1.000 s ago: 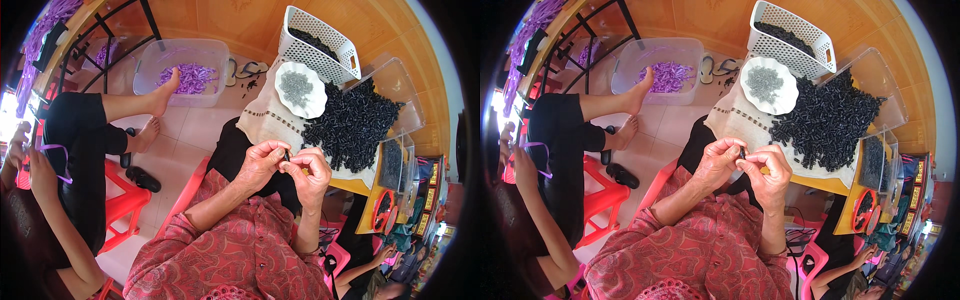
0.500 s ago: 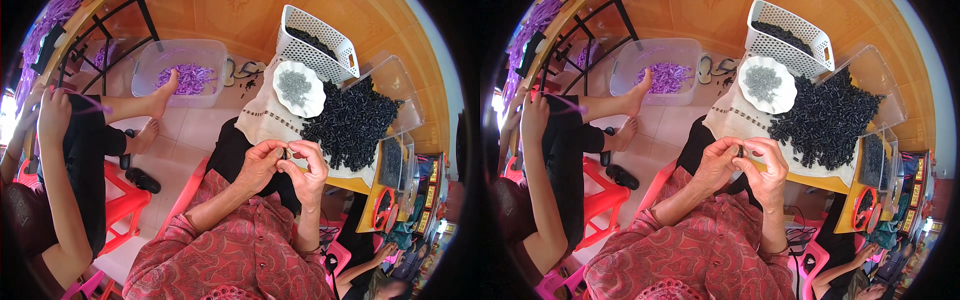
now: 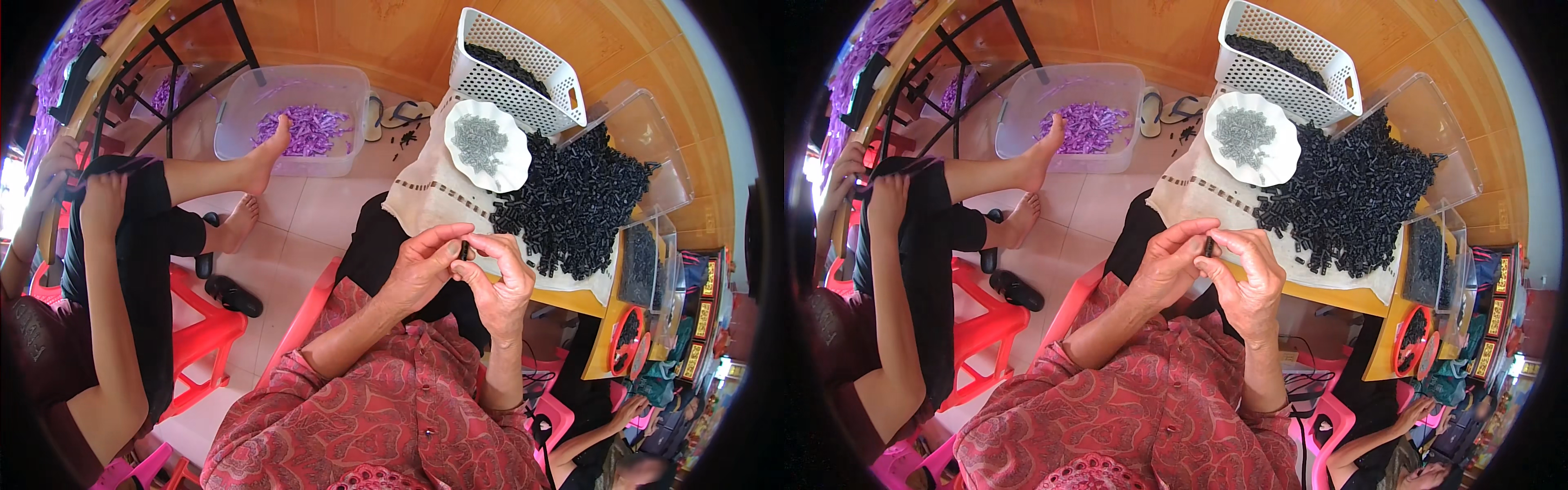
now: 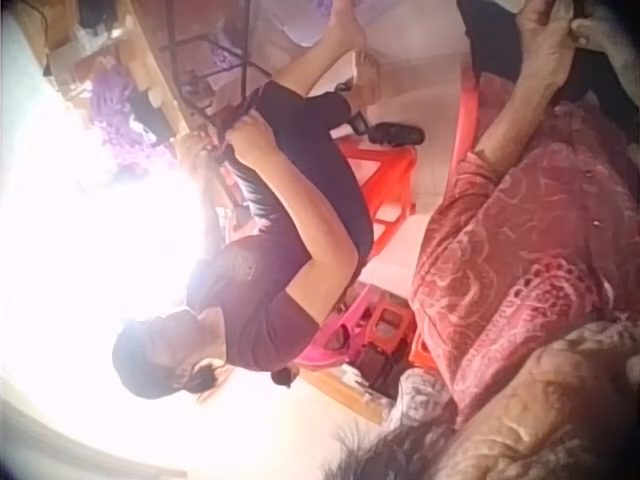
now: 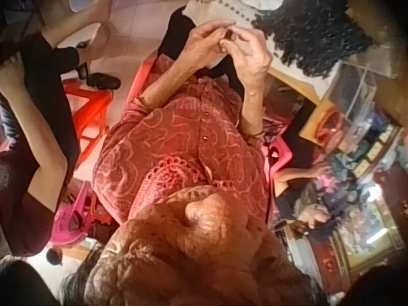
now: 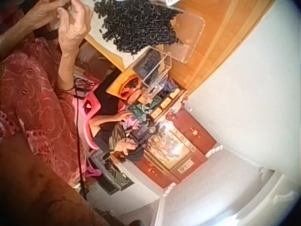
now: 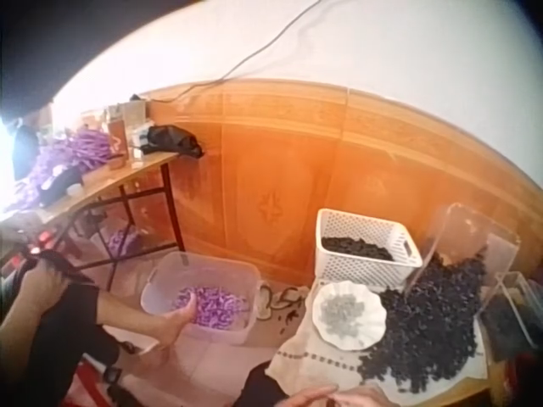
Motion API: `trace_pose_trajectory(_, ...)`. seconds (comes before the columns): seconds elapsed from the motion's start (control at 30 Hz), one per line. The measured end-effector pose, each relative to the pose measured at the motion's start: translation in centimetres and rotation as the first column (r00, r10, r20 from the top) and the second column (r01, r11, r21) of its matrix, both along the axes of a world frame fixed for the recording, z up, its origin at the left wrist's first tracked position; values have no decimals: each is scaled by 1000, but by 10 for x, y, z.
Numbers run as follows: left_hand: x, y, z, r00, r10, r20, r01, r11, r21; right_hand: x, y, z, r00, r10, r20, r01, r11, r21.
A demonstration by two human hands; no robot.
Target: The person assembles small plastic components by fitting small black pieces together by hand.
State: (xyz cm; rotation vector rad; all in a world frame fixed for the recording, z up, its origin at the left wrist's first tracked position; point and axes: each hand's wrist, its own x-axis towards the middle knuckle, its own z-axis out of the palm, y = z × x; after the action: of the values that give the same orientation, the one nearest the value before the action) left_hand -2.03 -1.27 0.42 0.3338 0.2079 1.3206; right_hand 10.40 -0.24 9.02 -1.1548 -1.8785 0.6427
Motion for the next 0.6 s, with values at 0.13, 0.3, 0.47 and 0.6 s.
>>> trace_pose_trajectory(0.13, -7, 4, 3, 995, 5, -100, 18, 975, 223, 1, 0, 7, 999, -29, -14, 30, 998, 58)
trace_pose_trajectory(0.3, -14, 3, 2, 980, -20, -197, 66, 970, 234, 0, 0, 7, 1000, -21, 18, 18, 992, 121)
trace_pose_trajectory(0.47, -16, 3, 2, 973, -28, -229, 79, 973, 219, 1, -3, 5, 999, -26, -24, 28, 996, 83)
trace_pose_trajectory(0.6, -16, 2, 0, 970, -8, -244, 63, 975, 215, -1, -5, 6, 1000, -22, -19, 24, 994, 104)
